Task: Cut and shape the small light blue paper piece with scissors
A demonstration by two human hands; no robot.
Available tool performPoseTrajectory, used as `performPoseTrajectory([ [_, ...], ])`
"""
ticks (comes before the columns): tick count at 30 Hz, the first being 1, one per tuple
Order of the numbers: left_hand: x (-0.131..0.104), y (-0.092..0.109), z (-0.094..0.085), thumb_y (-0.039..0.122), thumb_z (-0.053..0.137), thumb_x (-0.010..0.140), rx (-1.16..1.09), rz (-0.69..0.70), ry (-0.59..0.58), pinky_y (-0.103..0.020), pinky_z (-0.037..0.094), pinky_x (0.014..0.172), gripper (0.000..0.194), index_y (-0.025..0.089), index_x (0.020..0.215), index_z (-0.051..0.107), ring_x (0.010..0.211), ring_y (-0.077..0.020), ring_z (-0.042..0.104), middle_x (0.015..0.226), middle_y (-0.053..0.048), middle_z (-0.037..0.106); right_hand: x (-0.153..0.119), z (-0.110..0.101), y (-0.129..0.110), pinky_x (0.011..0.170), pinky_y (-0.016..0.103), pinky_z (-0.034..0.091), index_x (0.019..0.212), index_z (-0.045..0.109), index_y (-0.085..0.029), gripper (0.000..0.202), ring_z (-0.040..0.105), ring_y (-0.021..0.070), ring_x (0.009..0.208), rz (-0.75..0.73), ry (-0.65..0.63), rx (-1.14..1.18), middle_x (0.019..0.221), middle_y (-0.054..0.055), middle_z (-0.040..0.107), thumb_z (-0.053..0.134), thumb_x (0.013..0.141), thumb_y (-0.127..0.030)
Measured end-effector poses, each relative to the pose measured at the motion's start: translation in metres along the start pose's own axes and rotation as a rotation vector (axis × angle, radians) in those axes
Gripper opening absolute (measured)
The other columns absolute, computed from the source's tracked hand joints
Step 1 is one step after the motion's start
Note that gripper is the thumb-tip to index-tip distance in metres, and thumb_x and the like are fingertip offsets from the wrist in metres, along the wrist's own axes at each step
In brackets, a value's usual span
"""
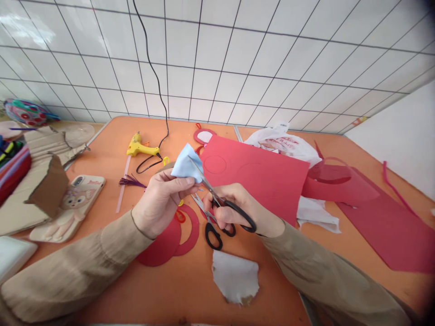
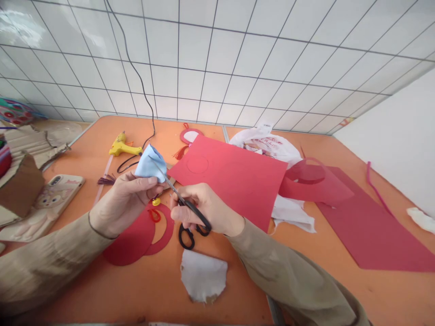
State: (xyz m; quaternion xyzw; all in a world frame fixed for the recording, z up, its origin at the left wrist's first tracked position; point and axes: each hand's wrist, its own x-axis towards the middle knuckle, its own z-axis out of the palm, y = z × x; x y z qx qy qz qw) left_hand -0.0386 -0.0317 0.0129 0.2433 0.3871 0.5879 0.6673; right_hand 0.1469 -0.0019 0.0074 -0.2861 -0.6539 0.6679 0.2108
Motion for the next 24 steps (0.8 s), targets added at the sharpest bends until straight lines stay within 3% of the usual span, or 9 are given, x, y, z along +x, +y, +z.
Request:
performPoseTrajectory([
  [15, 0.0000, -0.0001, 0.0005, 0.008, 0.082, 0.059, -0.003, 0.003, 0.007, -0.023, 0.054, 0.064, 0.012, 0.011, 0.066, 0.073, 0.064, -0.0133, 0.066, 0.069, -0.005, 0.072, 0.0009, 0.0011, -0.0011, 0.042, 0.018, 0.045, 0.076, 0.059, -0.014, 0.042, 0.053, 0.0090, 0.048, 0.022, -0.005, 0.018, 0.059, -0.003, 0.054, 0.079, 0.071, -0.050],
  [24, -0.0003, 0.0003, 0.0002, 0.008, 0.082, 0.059, 0.012, 0.010, 0.006, -0.024, 0.054, 0.064, 0.012, 0.012, 0.065, 0.073, 0.065, -0.0137, 0.065, 0.069, -0.005, 0.072, 0.0000, 0.0000, -0.0017, 0.042, 0.018, 0.045, 0.075, 0.059, -0.014, 0.049, 0.052, 0.0087, 0.048, 0.017, -0.004, -0.001, 0.058, -0.004, 0.052, 0.078, 0.070, -0.058],
])
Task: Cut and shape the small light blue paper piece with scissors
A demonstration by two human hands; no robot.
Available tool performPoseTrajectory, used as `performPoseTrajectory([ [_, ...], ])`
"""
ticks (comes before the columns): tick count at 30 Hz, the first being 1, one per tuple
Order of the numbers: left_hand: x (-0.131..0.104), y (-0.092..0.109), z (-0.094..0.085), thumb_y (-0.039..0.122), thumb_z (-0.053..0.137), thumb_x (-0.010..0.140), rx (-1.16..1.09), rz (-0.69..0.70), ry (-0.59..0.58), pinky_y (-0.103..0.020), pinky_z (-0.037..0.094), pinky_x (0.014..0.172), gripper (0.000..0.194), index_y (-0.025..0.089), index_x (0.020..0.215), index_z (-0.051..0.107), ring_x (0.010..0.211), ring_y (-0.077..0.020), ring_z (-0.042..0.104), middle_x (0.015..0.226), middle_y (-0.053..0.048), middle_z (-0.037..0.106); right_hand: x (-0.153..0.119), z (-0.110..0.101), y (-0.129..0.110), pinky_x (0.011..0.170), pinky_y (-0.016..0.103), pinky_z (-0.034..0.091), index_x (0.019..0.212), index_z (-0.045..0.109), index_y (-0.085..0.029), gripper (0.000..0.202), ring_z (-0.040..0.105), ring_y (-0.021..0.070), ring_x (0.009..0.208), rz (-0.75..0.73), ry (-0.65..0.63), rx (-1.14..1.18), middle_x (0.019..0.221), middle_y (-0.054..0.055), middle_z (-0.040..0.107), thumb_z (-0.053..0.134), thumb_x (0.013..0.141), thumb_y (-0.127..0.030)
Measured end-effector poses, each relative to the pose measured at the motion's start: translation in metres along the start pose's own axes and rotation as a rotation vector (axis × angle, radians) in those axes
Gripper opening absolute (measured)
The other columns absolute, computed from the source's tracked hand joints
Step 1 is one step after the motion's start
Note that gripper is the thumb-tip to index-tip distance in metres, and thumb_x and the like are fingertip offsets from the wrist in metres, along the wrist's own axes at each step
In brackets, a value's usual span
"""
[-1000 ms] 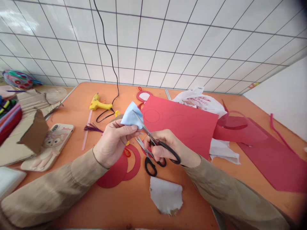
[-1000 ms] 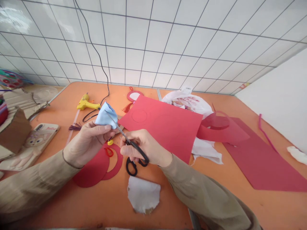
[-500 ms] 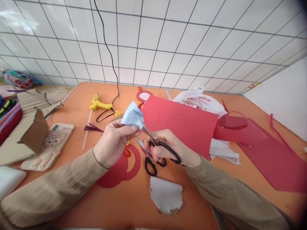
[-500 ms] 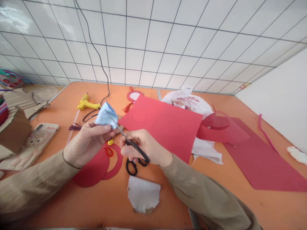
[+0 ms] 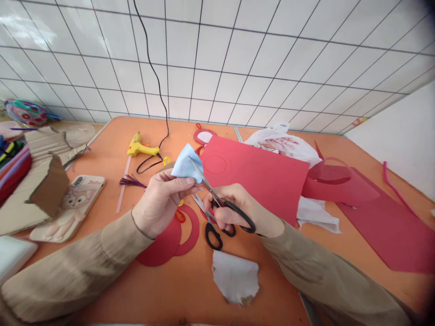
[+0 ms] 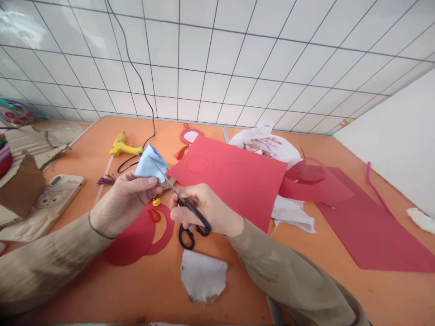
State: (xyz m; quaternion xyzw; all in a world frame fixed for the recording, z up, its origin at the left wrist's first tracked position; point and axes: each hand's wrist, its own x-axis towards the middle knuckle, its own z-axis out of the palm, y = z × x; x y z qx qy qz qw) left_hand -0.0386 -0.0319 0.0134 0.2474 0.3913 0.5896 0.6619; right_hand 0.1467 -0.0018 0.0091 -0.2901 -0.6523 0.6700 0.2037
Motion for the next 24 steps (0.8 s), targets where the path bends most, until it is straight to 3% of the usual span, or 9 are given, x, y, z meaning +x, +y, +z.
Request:
performPoseTrajectory([
  [24, 0.0018, 0.0024, -0.0004, 0.009, 0.082, 0.057, 0.032, -0.001, -0.021, -0.022, 0.055, 0.062, 0.011, 0.010, 0.063, 0.073, 0.064, -0.0133, 0.065, 0.066, -0.005, 0.072, -0.0005, -0.0036, -0.0024, 0.042, 0.020, 0.039, 0.073, 0.055, -0.014, 0.049, 0.048, 0.0067, 0.043, 0.007, -0.049, -0.023, 0.058, -0.004, 0.051, 0.076, 0.072, -0.058],
])
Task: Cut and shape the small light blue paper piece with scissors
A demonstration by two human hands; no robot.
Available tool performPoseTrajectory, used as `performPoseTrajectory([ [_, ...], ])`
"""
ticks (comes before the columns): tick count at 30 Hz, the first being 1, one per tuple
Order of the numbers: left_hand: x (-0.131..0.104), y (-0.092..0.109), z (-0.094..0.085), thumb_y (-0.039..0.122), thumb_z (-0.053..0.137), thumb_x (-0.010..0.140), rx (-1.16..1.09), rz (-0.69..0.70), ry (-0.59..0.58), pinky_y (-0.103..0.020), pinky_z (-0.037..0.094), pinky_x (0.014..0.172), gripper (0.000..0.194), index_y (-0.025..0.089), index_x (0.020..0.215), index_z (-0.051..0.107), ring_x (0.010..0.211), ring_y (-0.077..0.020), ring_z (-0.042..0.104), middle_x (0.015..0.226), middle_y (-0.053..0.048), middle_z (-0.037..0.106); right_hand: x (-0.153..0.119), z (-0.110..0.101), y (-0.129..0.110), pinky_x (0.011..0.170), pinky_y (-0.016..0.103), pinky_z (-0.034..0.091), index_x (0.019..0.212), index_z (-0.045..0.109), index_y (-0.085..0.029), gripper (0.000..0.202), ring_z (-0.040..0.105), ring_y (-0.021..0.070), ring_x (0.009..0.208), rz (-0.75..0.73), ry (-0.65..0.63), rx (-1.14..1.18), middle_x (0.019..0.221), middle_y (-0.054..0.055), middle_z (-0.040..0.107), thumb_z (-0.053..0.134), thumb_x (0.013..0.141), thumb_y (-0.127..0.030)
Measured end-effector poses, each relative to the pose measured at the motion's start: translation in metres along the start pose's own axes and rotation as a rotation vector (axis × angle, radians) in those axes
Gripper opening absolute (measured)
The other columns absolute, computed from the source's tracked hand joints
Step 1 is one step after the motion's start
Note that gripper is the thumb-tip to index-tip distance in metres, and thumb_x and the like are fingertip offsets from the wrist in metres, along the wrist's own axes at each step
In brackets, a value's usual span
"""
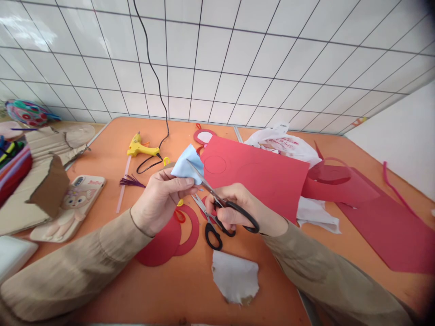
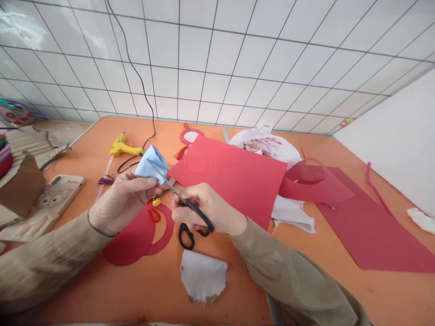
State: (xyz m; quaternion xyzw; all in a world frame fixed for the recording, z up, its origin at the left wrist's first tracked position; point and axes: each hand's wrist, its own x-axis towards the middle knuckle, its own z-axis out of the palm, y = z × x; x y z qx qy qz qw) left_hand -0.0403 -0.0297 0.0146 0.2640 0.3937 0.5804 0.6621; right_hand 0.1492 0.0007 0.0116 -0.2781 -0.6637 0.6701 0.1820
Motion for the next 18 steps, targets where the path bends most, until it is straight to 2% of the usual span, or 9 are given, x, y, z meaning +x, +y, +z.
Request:
performPoseTrajectory([
  [18, 0.0013, 0.0033, -0.0027, 0.004, 0.077, 0.059, 0.010, -0.025, -0.007, -0.019, 0.057, 0.060, 0.008, 0.007, 0.066, 0.074, 0.063, -0.0131, 0.066, 0.066, -0.007, 0.072, -0.0002, -0.0008, 0.0007, 0.039, 0.018, 0.036, 0.074, 0.054, -0.015, 0.048, 0.047, 0.0065, 0.042, 0.024, -0.001, -0.026, 0.058, -0.004, 0.051, 0.075, 0.072, -0.058],
])
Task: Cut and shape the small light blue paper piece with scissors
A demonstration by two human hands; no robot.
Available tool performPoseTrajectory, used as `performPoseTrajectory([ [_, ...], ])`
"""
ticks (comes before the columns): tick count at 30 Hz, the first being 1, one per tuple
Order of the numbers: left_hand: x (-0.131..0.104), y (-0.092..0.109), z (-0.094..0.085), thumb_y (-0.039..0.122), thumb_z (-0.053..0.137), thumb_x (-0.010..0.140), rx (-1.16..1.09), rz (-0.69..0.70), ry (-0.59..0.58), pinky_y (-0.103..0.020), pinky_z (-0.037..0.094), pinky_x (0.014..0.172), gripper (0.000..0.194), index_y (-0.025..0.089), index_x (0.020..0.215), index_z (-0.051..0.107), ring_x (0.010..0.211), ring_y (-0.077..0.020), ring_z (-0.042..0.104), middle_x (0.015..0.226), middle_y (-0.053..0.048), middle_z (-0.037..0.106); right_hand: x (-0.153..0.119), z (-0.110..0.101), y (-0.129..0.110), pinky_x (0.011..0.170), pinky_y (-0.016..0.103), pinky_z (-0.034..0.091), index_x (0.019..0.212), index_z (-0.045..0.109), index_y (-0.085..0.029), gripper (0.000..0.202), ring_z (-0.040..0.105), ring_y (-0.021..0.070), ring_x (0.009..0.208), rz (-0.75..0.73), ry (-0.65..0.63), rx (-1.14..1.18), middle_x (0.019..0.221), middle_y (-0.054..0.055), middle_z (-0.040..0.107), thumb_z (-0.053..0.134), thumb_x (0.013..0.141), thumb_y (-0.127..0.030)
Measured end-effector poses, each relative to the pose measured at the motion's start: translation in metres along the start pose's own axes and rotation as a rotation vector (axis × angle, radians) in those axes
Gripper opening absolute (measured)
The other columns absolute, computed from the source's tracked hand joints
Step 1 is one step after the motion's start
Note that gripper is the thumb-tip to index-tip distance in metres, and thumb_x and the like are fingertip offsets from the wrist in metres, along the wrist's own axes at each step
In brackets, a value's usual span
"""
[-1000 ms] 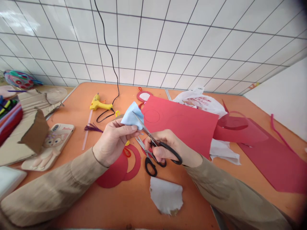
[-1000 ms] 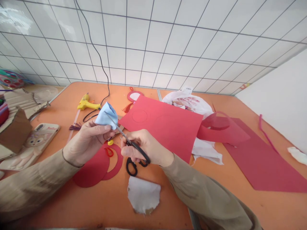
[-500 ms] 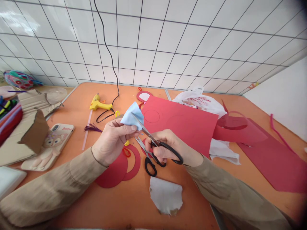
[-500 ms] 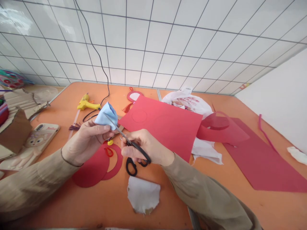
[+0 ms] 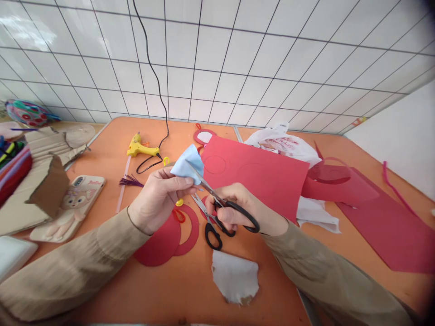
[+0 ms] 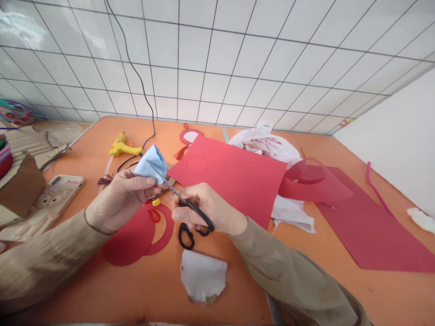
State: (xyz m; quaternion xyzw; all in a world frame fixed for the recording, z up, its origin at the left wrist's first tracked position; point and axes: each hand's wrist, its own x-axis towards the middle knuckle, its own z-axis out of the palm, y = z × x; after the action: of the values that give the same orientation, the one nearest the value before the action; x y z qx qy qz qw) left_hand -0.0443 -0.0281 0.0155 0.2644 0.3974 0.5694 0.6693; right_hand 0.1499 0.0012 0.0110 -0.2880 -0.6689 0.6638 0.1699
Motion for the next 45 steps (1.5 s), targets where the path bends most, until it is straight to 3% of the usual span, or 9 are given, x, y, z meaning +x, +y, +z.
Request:
performPoseTrajectory([
  [34, -0.0016, -0.0005, 0.0016, 0.003, 0.076, 0.060, -0.033, 0.005, -0.005, -0.020, 0.057, 0.062, 0.008, 0.009, 0.065, 0.074, 0.063, -0.0130, 0.067, 0.066, -0.005, 0.072, -0.0019, 0.0011, -0.0087, 0.040, 0.020, 0.037, 0.071, 0.052, -0.016, 0.056, 0.045, 0.0072, 0.043, 0.019, 0.007, -0.043, 0.055, -0.005, 0.049, 0.073, 0.069, -0.067],
  [45, -0.0022, -0.0001, 0.0017, 0.006, 0.081, 0.059, -0.033, -0.004, -0.025, -0.020, 0.056, 0.063, 0.012, 0.012, 0.066, 0.074, 0.064, -0.0117, 0.066, 0.068, -0.003, 0.072, -0.0009, 0.0013, -0.0018, 0.040, 0.021, 0.037, 0.072, 0.054, -0.015, 0.056, 0.044, 0.0073, 0.041, 0.011, 0.042, -0.060, 0.054, -0.005, 0.047, 0.073, 0.069, -0.067],
])
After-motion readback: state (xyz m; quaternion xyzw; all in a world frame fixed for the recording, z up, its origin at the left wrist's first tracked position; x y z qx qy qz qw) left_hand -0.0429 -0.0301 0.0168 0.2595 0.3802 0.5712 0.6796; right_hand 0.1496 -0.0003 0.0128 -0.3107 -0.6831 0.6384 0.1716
